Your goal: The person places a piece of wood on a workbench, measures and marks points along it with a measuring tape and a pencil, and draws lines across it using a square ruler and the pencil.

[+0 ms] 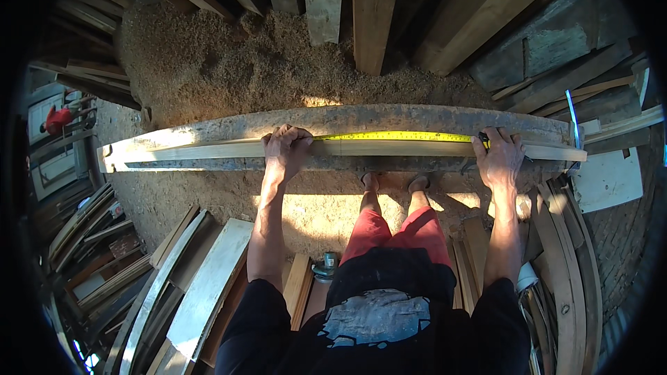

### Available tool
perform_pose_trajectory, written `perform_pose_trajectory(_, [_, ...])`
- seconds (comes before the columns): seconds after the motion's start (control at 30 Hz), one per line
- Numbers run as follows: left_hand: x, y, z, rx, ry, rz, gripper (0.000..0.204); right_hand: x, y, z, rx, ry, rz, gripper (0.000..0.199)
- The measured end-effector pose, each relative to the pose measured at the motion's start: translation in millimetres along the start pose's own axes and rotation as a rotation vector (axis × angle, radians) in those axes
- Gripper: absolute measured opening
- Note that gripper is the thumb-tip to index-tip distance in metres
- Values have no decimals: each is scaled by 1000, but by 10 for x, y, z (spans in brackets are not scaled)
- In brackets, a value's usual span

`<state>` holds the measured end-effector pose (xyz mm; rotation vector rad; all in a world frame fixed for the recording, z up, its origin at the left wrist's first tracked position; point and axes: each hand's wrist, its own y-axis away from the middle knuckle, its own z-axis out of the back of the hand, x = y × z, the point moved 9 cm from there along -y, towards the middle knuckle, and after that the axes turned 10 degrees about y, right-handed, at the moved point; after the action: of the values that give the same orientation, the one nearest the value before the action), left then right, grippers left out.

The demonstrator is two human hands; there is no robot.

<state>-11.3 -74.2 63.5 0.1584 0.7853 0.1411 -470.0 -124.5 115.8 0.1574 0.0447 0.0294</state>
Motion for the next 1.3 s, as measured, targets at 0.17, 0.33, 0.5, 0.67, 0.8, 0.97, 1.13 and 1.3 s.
perform_pose_trajectory(0.17, [0,3,5,-4,-7,-14,12,2,0,-13,-4,10,3,35])
perform_pose_trajectory(0.33, [2,-4,3,0,-5,-11,11,7,0,-15,28,-1,-14,35])
perform_pose_trajectory(0.5, [-26,-9,12,-5,4,-42,10,11,2,-11,19,12,-9,36])
perform_pose_trajectory(0.67, [-13,-13,-1,11,-15,-25,10,-20,-2,-52,14,14,-2,36])
perform_pose_trajectory(0.8, [-31,-6,7,0,-24,-41,9,-15,5,-49,15,2,7,36])
perform_pose_trajectory(0.97, [8,2,1,12,-17,-30,9,20,22,-24,9,25,-7,36])
perform_pose_trajectory(1.13, [20,-8,4,33,-39,-15,9,44,11,12,-8,17,-7,38])
perform_pose_trajectory(1.3, [-31,-60,-39,100,-66,12,8,-69,15,-16,-42,-53,-9,38])
